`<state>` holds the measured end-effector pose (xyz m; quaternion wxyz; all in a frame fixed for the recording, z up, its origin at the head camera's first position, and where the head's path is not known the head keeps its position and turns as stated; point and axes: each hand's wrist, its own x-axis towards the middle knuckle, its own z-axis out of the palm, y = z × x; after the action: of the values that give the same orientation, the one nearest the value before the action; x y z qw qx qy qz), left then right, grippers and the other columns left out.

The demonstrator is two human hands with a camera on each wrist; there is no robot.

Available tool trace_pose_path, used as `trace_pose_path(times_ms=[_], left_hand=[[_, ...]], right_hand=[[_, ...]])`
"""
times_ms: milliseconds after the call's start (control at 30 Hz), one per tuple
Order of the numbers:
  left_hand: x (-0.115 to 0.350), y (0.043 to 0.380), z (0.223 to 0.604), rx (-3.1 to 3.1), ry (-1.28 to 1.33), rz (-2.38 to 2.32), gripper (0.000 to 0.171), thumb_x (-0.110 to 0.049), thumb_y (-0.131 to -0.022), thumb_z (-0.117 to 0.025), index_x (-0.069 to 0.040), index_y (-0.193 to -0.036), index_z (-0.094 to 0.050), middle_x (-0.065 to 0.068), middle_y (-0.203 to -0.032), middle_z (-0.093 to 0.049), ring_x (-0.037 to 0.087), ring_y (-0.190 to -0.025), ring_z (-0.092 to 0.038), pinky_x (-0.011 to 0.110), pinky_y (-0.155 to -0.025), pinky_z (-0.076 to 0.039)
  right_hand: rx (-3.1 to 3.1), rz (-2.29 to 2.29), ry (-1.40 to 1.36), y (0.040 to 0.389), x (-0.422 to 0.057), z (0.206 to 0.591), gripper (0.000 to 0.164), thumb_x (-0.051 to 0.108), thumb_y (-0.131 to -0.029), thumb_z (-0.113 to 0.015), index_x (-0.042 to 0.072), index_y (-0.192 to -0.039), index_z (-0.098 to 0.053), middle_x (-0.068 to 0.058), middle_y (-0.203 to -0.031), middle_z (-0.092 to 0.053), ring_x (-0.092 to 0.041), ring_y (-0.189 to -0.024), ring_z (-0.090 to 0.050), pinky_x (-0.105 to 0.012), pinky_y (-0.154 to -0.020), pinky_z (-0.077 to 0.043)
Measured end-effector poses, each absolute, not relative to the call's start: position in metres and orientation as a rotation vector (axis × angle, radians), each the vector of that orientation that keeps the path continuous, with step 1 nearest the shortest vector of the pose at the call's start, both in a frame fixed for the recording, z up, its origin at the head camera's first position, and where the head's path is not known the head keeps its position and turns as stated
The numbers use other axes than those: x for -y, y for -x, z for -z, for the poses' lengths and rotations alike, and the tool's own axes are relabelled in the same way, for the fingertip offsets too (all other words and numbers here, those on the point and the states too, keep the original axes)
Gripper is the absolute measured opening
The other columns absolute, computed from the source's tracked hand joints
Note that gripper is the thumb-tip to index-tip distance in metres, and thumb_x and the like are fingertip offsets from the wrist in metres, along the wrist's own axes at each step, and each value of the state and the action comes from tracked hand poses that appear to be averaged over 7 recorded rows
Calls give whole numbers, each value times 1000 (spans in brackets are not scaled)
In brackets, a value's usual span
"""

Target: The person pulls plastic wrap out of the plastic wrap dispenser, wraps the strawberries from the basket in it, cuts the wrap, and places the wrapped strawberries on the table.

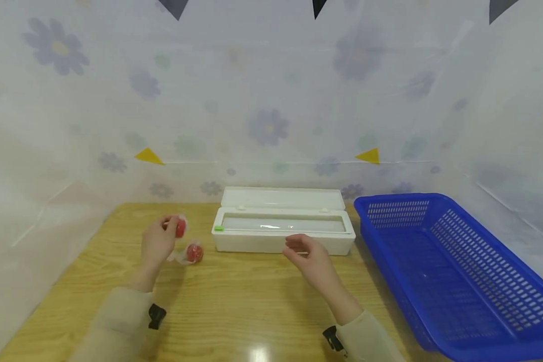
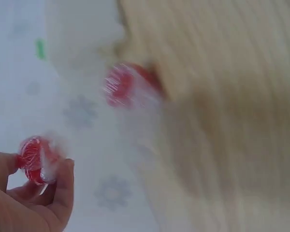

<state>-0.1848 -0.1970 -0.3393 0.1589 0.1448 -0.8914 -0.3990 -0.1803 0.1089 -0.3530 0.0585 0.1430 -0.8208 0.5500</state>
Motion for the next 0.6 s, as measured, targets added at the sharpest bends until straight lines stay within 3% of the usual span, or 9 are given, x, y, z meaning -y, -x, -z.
trace_pose_path(times_ms=[167, 333, 433, 600], left_hand=[[225, 190, 359, 2841, -382, 839, 54, -29, -99, -35, 17, -121, -50, 39, -115, -58, 47, -97, -57, 56, -80, -50], [224, 192, 368, 3001, -374, 757, 56, -28, -97, -36, 20, -125, -44, 42, -124, -51, 53, -108, -50, 60, -89, -47], [222, 192, 370, 3032, -427, 747, 63, -32, -97, -35, 20, -132, -37, 44, -130, -43, 58, -113, -43, 64, -90, -44], [224, 194, 369, 3077, -453, 696, 82, -49, -97, -28, 17, -143, -14, 49, -139, -22, 67, -119, -23, 74, -93, -30]], right_hand=[[2521, -1599, -475, 175, -107, 352, 22, 13, -85, -65, 0, -103, -68, -17, -104, -71, -23, -96, -62, -43, -82, -55], [2546, -1528, -513, 170, -108, 353, 18, 14, -84, -66, 3, -98, -69, -12, -100, -72, -20, -91, -62, -39, -76, -55], [2574, -1484, -502, 168, -109, 353, 18, 15, -84, -66, 5, -98, -70, -11, -101, -72, -20, -93, -62, -38, -76, -55], [2621, -1367, -521, 168, -114, 353, 22, 17, -85, -65, 3, -101, -70, -13, -106, -71, -27, -101, -61, -48, -84, -52]])
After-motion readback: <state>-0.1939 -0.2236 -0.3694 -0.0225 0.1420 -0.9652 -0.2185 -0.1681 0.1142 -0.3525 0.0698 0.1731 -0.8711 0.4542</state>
